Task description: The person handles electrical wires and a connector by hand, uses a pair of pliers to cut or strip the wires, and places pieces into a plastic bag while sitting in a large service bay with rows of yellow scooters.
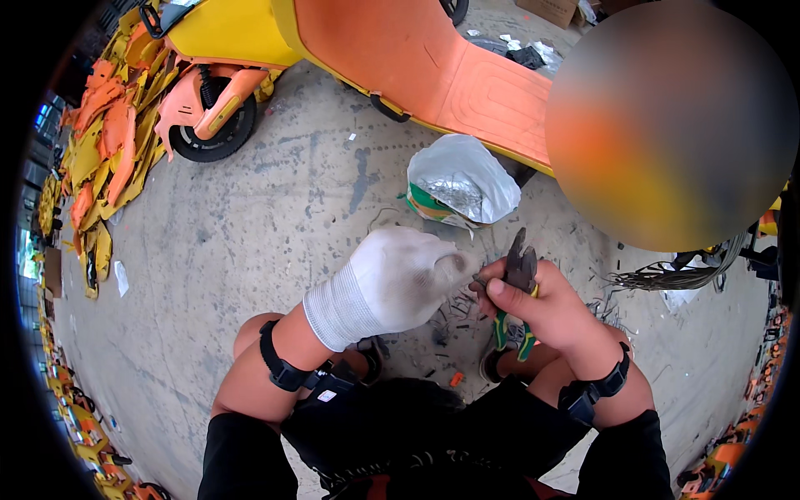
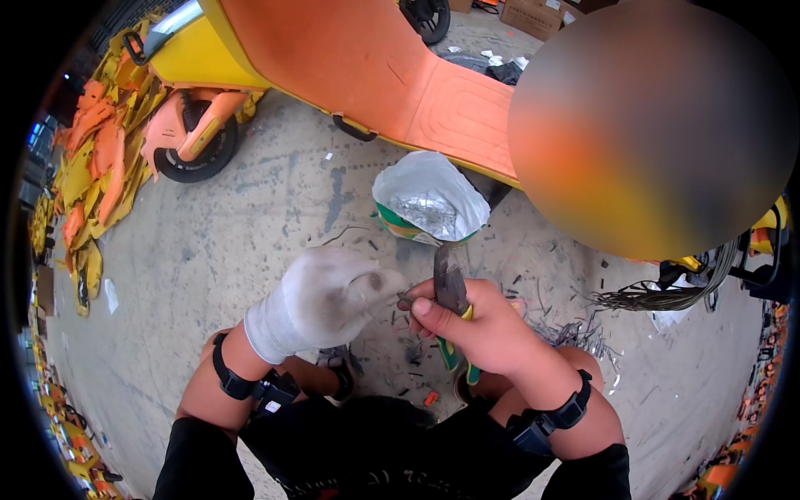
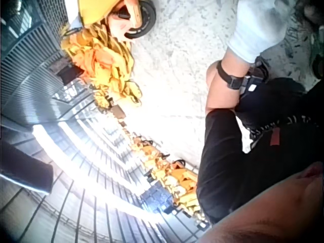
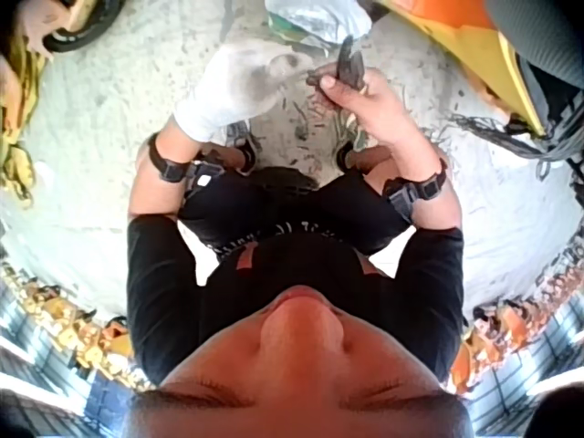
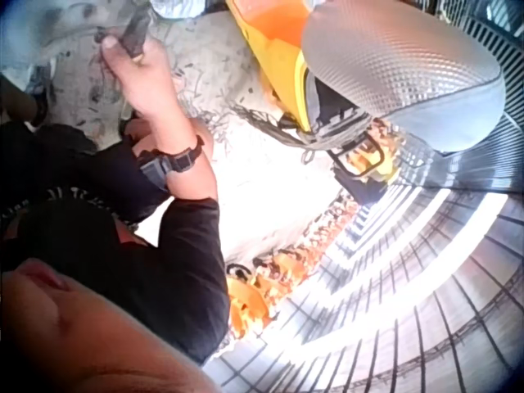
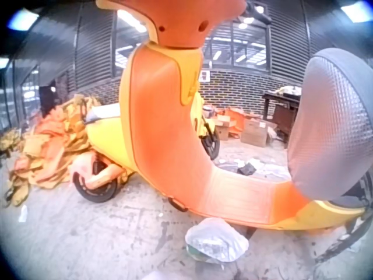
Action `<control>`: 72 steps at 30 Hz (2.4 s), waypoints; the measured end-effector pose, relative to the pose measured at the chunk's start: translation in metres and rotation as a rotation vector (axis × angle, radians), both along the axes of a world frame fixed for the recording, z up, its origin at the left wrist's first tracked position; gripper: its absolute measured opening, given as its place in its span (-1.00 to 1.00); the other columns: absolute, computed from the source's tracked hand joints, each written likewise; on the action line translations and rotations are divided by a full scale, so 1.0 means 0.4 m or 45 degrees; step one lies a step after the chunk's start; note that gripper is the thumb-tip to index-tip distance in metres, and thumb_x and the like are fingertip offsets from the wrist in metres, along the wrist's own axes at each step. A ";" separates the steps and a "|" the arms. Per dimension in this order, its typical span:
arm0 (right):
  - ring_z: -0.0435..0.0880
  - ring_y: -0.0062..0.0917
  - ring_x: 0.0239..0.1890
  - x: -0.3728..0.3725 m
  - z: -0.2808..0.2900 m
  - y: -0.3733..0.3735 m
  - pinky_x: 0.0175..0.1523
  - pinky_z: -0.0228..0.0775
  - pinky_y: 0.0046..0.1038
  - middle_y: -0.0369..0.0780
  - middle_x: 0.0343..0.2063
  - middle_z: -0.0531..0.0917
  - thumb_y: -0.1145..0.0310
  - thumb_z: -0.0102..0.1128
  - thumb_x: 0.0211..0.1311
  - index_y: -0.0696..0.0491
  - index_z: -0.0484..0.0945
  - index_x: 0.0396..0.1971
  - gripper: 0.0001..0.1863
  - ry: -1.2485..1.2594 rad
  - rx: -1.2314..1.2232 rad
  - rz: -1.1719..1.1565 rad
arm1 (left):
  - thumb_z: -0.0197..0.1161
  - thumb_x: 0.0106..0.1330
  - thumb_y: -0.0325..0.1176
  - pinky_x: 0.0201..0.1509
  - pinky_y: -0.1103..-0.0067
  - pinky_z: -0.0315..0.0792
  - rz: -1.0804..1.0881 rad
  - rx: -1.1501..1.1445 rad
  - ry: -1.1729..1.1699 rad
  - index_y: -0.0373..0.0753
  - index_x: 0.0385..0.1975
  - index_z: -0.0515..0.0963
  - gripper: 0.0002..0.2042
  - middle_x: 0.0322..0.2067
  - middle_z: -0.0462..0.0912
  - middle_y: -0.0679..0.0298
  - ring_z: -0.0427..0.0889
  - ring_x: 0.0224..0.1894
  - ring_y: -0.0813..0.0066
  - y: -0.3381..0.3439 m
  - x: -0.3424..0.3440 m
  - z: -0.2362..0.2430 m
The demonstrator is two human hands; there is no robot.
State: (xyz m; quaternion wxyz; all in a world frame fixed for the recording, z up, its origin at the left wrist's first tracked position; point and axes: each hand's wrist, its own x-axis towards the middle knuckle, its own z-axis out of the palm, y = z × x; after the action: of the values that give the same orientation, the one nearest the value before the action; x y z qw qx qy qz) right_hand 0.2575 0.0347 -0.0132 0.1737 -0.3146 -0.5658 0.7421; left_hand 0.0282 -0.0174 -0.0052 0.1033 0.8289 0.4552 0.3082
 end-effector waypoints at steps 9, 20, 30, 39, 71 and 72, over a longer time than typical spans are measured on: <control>0.53 -0.60 -0.41 0.001 0.012 -0.014 -0.23 0.41 -0.48 -0.27 -0.52 0.62 0.32 0.29 0.35 0.18 0.58 -0.31 -0.79 -0.284 0.478 0.073 | 0.26 0.10 -0.46 -0.45 0.40 0.49 -0.086 -0.175 0.070 -0.16 -0.33 0.66 -0.86 -0.56 0.57 0.22 0.59 -0.51 0.15 -0.009 0.006 -0.005; 0.58 -0.58 -0.35 0.015 0.006 -0.012 -0.17 0.43 -0.49 -0.23 -0.44 0.66 0.33 0.32 0.32 0.18 0.58 -0.29 -0.80 -0.235 0.433 0.165 | 0.17 0.22 -0.43 -0.46 0.34 0.47 -0.075 -0.300 0.089 -0.09 -0.33 0.66 -0.87 -0.64 0.49 0.18 0.55 -0.55 0.11 -0.026 -0.001 0.018; 0.64 -0.47 -0.34 0.035 0.014 -0.008 -0.15 0.45 -0.46 -0.16 -0.42 0.68 0.30 0.33 0.31 0.17 0.61 -0.27 -0.78 -0.279 0.417 0.183 | 0.29 -0.02 -0.53 -0.53 0.35 0.42 -0.098 -0.168 0.038 -0.15 -0.26 0.68 -0.72 -0.64 0.46 0.22 0.49 -0.62 0.16 -0.039 -0.047 0.012; 0.58 -0.61 -0.37 0.075 0.019 0.031 -0.20 0.44 -0.47 -0.25 -0.46 0.66 0.30 0.31 0.34 0.16 0.59 -0.32 -0.79 -0.388 0.437 0.068 | 0.24 0.10 -0.55 -0.38 0.42 0.49 0.231 0.170 0.206 -0.26 -0.28 0.66 -0.82 -0.48 0.59 0.14 0.60 -0.49 0.25 -0.023 -0.207 0.053; 0.45 -0.33 0.18 -0.156 0.008 0.051 0.31 0.25 -0.28 -0.11 0.00 0.55 0.26 0.13 0.42 0.24 0.13 0.34 -0.36 0.642 -0.001 -0.601 | -0.04 0.51 -0.23 -0.12 0.35 0.48 0.806 -0.576 -1.178 -0.34 -0.13 0.50 -0.71 -0.27 0.62 -0.02 0.64 -0.17 0.17 0.097 0.147 -0.020; 0.43 -0.31 0.24 -0.160 0.008 0.044 0.37 0.16 -0.30 -0.10 0.07 0.53 0.48 0.12 0.26 0.29 0.11 0.34 -0.33 0.626 0.014 -0.582 | -0.06 0.52 -0.21 -0.11 0.30 0.48 0.834 -0.560 -1.114 -0.34 -0.17 0.50 -0.71 -0.28 0.61 -0.07 0.63 -0.19 0.07 0.099 0.137 -0.035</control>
State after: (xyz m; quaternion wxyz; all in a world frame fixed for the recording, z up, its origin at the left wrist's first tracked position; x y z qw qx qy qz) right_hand 0.1935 0.0525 -0.0100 0.4685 -0.2439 -0.4258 0.7347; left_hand 0.0828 0.0224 -0.0193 0.3503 0.4001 0.6558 0.5358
